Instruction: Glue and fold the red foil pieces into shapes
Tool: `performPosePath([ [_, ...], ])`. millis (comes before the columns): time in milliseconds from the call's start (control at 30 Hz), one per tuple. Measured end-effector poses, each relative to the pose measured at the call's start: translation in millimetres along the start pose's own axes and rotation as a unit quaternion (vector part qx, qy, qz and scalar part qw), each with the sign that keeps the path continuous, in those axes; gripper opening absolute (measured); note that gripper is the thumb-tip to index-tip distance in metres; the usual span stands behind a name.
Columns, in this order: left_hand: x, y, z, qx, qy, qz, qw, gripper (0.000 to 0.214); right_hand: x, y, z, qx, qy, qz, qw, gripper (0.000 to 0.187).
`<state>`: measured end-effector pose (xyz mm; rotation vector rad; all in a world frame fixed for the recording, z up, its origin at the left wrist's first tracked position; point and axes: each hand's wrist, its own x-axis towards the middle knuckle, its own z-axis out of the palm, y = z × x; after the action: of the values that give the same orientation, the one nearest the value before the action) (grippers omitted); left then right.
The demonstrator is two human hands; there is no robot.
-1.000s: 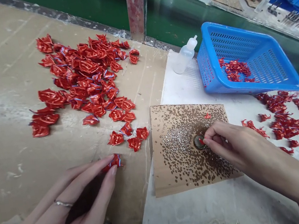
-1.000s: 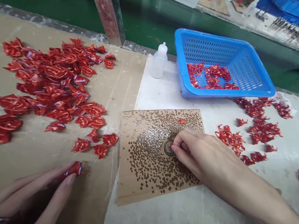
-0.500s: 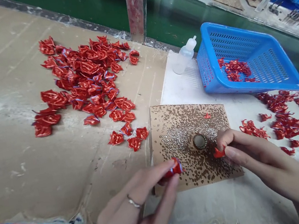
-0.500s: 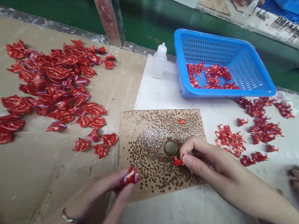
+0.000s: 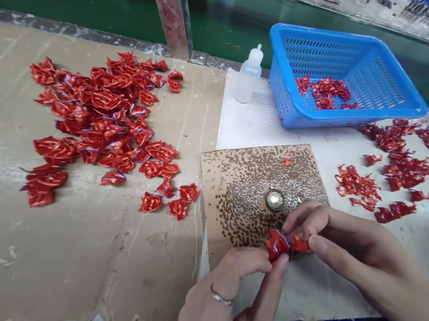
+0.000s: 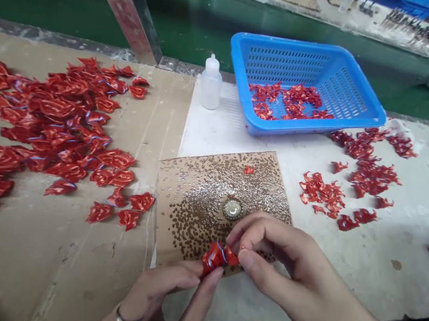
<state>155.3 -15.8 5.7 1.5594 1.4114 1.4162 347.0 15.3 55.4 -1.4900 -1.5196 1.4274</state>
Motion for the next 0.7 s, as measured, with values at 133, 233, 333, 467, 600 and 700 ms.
performPosePath([
  [133, 0.9, 1.0, 0.7, 0.017, -0.011, 0.012, 1.0, 0.019, 3.4, 0.5, 2.5, 0.024, -0.01, 0.023, 0.999, 0.024],
  [233, 0.3, 2.0, 0.6, 0.008, -0.009, 0.003, 1.0, 0.019, 5.0, 0.3, 3.1, 0.034, -0.026, 0.039, 0.998, 0.025],
  [333, -0.6, 1.7, -0.5, 0.003, -0.022, 0.002, 1.0, 0.019, 5.7, 0.0, 3.8, 0.037, -0.031, 0.045, 0.998, 0.026],
  [467, 0.7, -0.1, -1.4, 0.004, -0.027, -0.001, 1.0, 0.02, 8.5, -2.4, 6.6, 0.05, -0.011, 0.044, 0.998, 0.031],
  [600, 2.4, -1.0, -1.6, 0.002, -0.023, 0.001, 1.0, 0.023, 12.8, -6.8, 9.4, 0.054, -0.002, 0.042, 0.998, 0.037],
  [700, 1.3, -1.2, -2.9, 0.001, -0.027, -0.004, 1.0, 0.024, 14.6, -9.9, 10.4, 0.041, -0.01, 0.043, 0.998, 0.041],
])
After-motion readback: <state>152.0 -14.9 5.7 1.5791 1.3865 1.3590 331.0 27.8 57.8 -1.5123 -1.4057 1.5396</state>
